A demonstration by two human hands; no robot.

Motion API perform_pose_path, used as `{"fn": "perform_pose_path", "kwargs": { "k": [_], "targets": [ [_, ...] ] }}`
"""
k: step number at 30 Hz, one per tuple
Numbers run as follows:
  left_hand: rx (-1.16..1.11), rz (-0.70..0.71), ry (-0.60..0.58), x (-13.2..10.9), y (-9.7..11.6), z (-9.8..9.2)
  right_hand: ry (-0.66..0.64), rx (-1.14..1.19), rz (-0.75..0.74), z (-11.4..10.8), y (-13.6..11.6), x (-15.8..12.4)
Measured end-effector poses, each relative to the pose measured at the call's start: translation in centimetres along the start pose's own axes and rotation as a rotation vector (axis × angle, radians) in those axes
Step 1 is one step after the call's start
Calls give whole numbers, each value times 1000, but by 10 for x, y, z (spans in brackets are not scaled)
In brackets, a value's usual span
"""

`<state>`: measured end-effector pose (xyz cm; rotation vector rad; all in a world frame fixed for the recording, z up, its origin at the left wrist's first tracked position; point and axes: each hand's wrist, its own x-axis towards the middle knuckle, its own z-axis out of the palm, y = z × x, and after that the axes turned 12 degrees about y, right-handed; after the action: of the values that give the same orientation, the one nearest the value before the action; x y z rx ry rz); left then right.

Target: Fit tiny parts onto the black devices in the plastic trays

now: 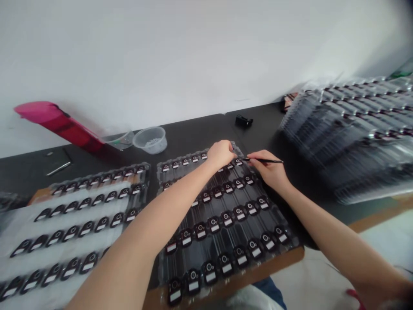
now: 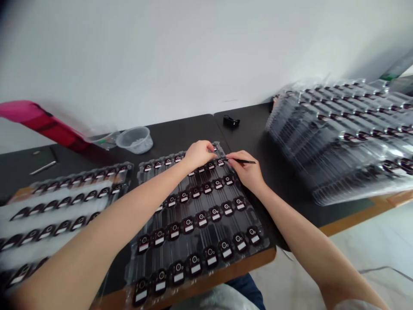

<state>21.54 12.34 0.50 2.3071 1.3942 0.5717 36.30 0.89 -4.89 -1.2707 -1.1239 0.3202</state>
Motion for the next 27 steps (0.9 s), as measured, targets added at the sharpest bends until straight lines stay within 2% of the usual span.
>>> {"fn": "perform_pose_path", "kwargs": {
  "k": [6, 27],
  "targets": [
    [95, 26, -10, 4, 7, 9, -39, -74, -84, -2, -2, 1],
    [162, 23, -42, 5, 10, 16, -82, -140, -172, -2, -8, 0]
  ]
}}
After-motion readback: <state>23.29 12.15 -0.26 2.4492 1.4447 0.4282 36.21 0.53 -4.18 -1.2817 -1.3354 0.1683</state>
